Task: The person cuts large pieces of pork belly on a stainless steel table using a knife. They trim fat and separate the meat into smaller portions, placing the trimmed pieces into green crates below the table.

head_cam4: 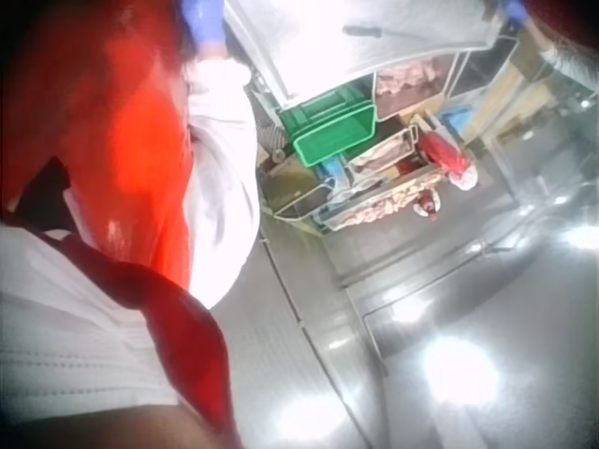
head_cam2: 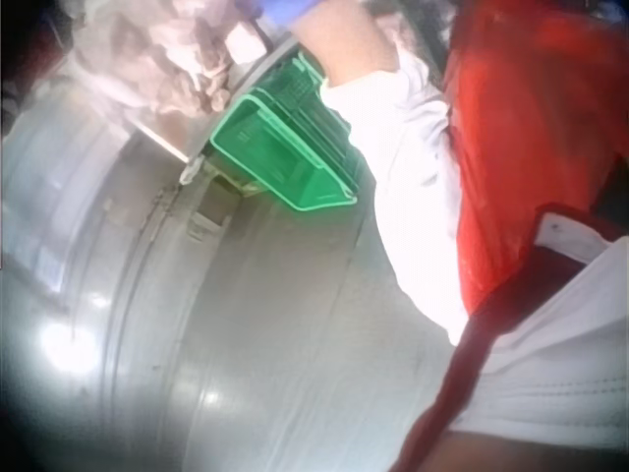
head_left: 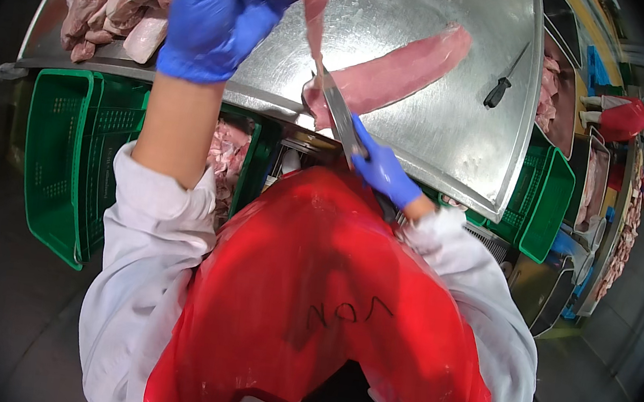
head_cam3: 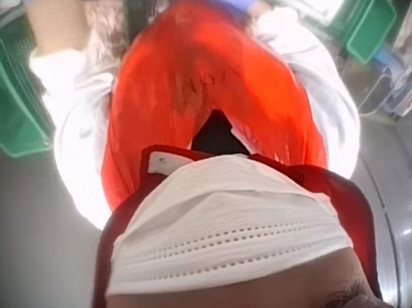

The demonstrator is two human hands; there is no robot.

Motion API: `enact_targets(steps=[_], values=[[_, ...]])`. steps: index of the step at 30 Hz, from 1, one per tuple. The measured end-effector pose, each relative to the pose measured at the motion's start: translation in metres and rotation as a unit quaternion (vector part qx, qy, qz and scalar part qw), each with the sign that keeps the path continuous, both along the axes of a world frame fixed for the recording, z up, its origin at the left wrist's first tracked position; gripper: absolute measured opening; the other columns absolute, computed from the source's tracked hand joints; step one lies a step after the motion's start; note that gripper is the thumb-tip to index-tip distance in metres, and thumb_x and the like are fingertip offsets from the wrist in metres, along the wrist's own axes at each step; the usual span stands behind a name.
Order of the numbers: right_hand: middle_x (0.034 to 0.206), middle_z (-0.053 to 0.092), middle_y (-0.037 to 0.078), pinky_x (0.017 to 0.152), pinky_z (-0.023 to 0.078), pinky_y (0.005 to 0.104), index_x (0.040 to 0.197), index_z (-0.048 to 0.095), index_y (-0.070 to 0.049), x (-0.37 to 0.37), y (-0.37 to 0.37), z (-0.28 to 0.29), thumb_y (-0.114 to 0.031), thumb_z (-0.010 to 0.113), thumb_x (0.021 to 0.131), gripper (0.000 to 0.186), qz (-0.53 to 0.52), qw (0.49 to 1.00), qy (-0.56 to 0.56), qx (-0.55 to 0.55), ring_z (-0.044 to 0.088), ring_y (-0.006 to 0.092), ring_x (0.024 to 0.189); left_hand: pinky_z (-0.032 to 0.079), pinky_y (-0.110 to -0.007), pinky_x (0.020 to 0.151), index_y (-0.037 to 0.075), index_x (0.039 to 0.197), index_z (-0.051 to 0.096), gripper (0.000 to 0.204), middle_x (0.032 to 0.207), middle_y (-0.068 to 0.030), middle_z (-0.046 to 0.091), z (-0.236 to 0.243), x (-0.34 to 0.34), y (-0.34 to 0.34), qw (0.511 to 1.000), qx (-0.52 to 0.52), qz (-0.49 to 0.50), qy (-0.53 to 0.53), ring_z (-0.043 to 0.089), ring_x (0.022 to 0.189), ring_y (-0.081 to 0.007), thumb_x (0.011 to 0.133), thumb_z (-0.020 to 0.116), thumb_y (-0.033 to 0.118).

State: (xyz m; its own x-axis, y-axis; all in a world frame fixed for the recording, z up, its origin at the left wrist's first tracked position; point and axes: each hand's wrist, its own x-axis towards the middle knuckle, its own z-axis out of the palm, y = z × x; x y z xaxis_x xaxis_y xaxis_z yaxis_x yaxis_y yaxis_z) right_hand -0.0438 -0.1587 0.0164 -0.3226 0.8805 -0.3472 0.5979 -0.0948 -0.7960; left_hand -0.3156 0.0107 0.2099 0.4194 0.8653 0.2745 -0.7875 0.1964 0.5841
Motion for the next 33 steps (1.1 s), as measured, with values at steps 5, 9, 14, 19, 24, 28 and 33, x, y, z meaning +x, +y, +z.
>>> enact_targets(steps=[5, 9, 14, 19, 24, 28, 33], values=[[0.079, 0.065, 0.023, 0.070, 0.053, 0.0429, 0.157, 0.016, -0.016, -0.055, 0.051, 0.002, -0.018, 0.047, 0.097, 0.067, 0.011, 1.000, -0.007, 0.016, 0.066, 0.0368, 0.066, 0.038, -0.044, 0.108, -0.004, 0.134, 0.050, 0.038, 0.132, -0.0182, 0.056, 0.022, -0.083, -0.066, 0.998, -0.021, 0.030, -0.048, 0.053, 0.123, -0.0292, 0.101, 0.046, 0.014], [0.075, 0.064, 0.019, 0.070, 0.054, 0.0390, 0.157, 0.015, -0.020, -0.029, 0.020, 0.027, -0.020, 0.048, 0.097, 0.069, 0.083, 0.995, -0.016, -0.054, 0.064, 0.0298, 0.058, 0.041, -0.044, 0.107, -0.005, 0.137, 0.047, 0.040, 0.133, -0.0196, 0.056, -0.002, -0.207, -0.134, 0.977, -0.025, 0.211, 0.033, 0.053, 0.124, -0.0285, 0.102, 0.046, 0.016], [0.074, 0.066, 0.010, 0.058, 0.055, 0.0339, 0.156, 0.024, -0.024, 0.030, 0.005, 0.043, -0.017, 0.051, 0.095, 0.068, -0.023, 0.997, 0.032, -0.066, 0.062, 0.0173, 0.055, 0.050, -0.033, 0.086, -0.003, 0.126, 0.055, 0.033, 0.108, -0.0123, 0.064, -0.064, -0.316, -0.182, 0.872, -0.139, 0.287, 0.372, 0.061, 0.097, -0.0215, 0.099, 0.055, 0.014], [0.075, 0.064, 0.010, 0.050, 0.050, 0.0293, 0.157, 0.021, -0.025, 0.090, 0.106, -0.013, -0.010, 0.055, 0.092, 0.075, -0.314, 0.949, 0.019, 0.036, 0.059, 0.0143, 0.054, 0.050, -0.032, 0.078, 0.002, 0.132, 0.054, 0.050, 0.096, -0.0133, 0.067, -0.169, -0.197, -0.108, 0.607, 0.111, 0.243, 0.749, 0.062, 0.085, -0.0171, 0.089, 0.071, 0.021], [0.078, 0.067, 0.013, 0.053, 0.053, 0.0326, 0.157, 0.021, -0.026, 0.119, 0.173, -0.040, -0.008, 0.054, 0.089, 0.077, -0.365, 0.924, -0.083, 0.073, 0.064, 0.0177, 0.055, 0.049, -0.042, 0.096, 0.002, 0.133, 0.052, 0.064, 0.130, -0.0194, 0.056, -0.269, 0.041, -0.019, 0.747, 0.025, 0.178, 0.640, 0.059, 0.114, -0.0342, 0.085, 0.071, 0.041], [0.082, 0.069, 0.012, 0.053, 0.054, 0.0321, 0.156, 0.023, -0.033, 0.138, 0.168, -0.036, -0.011, 0.056, 0.091, 0.076, -0.361, 0.921, -0.137, 0.040, 0.063, 0.0166, 0.056, 0.049, -0.043, 0.092, 0.000, 0.115, 0.060, 0.049, 0.114, -0.0234, 0.062, -0.263, 0.126, -0.048, 0.690, 0.217, -0.062, 0.687, 0.061, 0.104, -0.0392, 0.090, 0.063, 0.042], [0.085, 0.070, 0.012, 0.054, 0.054, 0.0321, 0.154, 0.024, -0.038, 0.178, 0.148, -0.027, -0.010, 0.059, 0.091, 0.077, -0.337, 0.926, -0.168, 0.039, 0.062, 0.0155, 0.057, 0.049, -0.041, 0.094, -0.002, 0.115, 0.062, 0.048, 0.109, -0.0213, 0.067, -0.269, 0.186, -0.022, 0.759, 0.109, -0.027, 0.641, 0.065, 0.103, -0.0322, 0.091, 0.063, 0.039]])
